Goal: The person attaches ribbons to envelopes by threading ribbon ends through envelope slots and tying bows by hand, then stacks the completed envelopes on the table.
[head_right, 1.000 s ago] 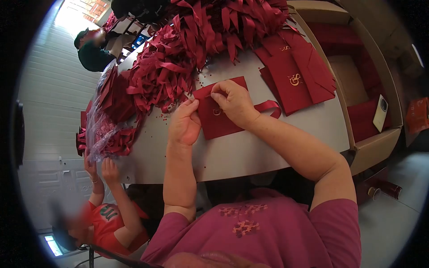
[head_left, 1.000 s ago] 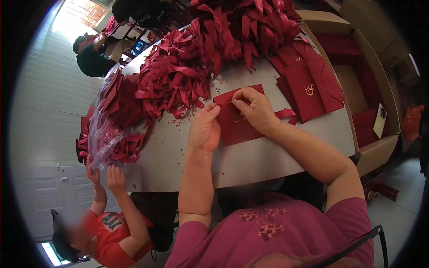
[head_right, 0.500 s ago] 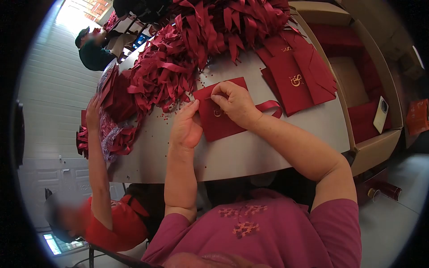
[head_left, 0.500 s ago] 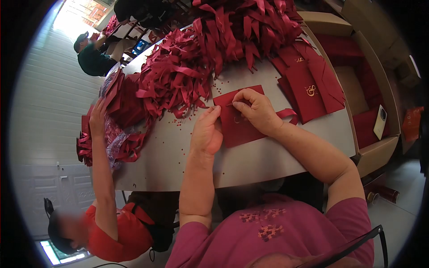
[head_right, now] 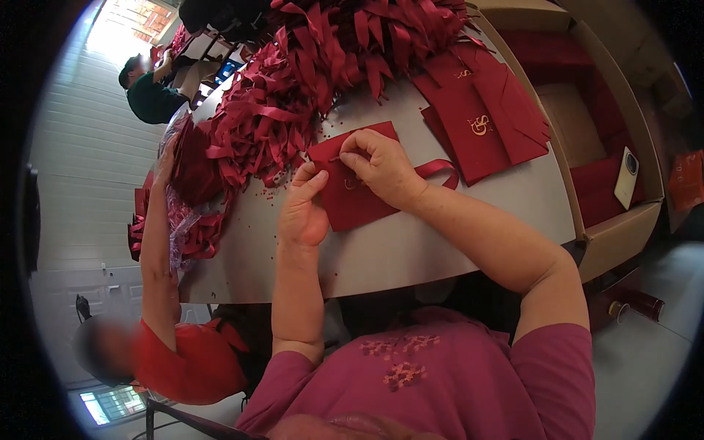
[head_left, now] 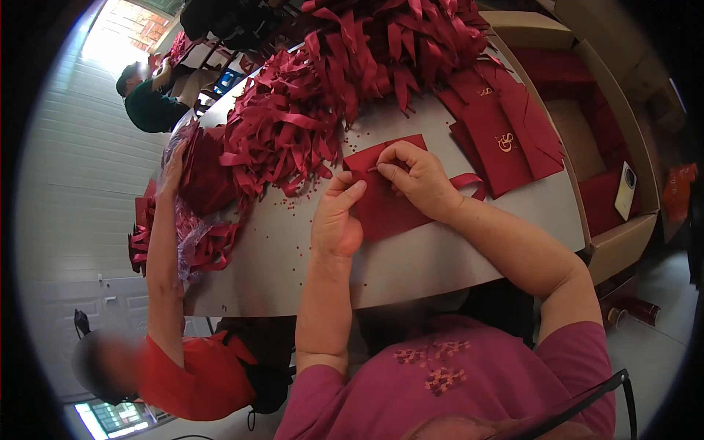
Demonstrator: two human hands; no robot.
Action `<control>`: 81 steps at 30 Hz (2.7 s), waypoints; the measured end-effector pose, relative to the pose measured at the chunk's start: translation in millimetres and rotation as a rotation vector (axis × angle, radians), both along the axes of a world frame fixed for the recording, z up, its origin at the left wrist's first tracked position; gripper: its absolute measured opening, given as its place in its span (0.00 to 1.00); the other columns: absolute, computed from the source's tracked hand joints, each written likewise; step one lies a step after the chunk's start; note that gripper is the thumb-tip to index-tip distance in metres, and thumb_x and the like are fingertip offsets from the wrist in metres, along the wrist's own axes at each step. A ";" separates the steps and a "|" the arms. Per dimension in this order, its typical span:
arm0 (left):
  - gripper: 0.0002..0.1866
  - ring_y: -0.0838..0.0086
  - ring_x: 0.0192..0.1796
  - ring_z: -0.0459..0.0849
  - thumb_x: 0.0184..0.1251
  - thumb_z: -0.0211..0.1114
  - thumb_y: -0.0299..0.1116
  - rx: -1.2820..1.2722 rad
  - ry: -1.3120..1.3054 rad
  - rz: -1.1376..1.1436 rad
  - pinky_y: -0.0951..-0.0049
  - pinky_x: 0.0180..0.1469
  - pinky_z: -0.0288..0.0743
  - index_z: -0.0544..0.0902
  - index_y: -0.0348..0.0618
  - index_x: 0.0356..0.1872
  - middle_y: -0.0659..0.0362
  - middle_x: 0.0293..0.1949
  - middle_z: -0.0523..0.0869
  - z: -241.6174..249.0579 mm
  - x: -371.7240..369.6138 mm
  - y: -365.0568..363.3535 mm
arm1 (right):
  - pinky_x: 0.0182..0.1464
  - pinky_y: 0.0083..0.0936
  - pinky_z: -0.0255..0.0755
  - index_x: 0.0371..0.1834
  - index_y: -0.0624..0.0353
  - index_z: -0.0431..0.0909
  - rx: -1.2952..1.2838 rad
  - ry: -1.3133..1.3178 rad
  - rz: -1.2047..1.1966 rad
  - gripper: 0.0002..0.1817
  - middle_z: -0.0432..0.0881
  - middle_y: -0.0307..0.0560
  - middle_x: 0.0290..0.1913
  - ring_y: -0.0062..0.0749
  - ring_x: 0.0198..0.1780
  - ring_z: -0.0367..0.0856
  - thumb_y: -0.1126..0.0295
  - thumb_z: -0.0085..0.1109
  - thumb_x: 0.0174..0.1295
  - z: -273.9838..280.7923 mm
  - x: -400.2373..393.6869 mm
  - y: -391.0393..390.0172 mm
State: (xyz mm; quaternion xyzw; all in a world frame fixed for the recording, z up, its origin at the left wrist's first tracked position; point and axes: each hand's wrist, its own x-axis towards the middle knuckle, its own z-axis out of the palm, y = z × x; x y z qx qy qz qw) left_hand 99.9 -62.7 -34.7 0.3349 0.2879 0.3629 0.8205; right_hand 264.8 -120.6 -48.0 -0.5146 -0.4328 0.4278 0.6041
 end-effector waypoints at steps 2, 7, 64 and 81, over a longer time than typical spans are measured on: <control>0.11 0.74 0.51 0.81 0.64 0.63 0.19 0.005 -0.014 -0.003 0.70 0.59 0.75 0.80 0.43 0.45 0.60 0.46 0.84 1.5 -1.6 -0.8 | 0.32 0.13 0.70 0.41 0.59 0.77 0.040 -0.037 -0.006 0.04 0.78 0.33 0.33 0.13 0.30 0.73 0.72 0.58 0.69 -0.1 0.2 -0.3; 0.11 0.74 0.48 0.82 0.62 0.63 0.17 0.042 -0.022 0.038 0.72 0.57 0.76 0.81 0.40 0.44 0.59 0.44 0.85 -3.2 2.7 -4.0 | 0.32 0.13 0.71 0.41 0.59 0.77 0.017 0.019 -0.001 0.03 0.78 0.33 0.33 0.13 0.30 0.73 0.72 0.58 0.69 1.7 -0.7 -0.8; 0.07 0.85 0.33 0.79 0.61 0.68 0.21 0.529 0.377 0.310 0.84 0.37 0.72 0.84 0.33 0.40 0.63 0.32 0.86 -1.7 14.1 -21.0 | 0.35 0.42 0.76 0.34 0.62 0.73 0.225 -0.970 -0.109 0.05 0.76 0.56 0.35 0.55 0.34 0.80 0.76 0.57 0.57 32.0 -9.2 -15.7; 0.19 0.86 0.26 0.75 0.64 0.61 0.24 0.769 0.702 -0.031 0.82 0.28 0.70 0.83 0.38 0.56 0.67 0.27 0.80 -23.7 13.0 -1.3 | 0.44 0.40 0.74 0.35 0.62 0.82 0.179 -0.725 -0.064 0.06 0.82 0.58 0.34 0.55 0.40 0.81 0.74 0.59 0.57 3.1 21.7 -5.9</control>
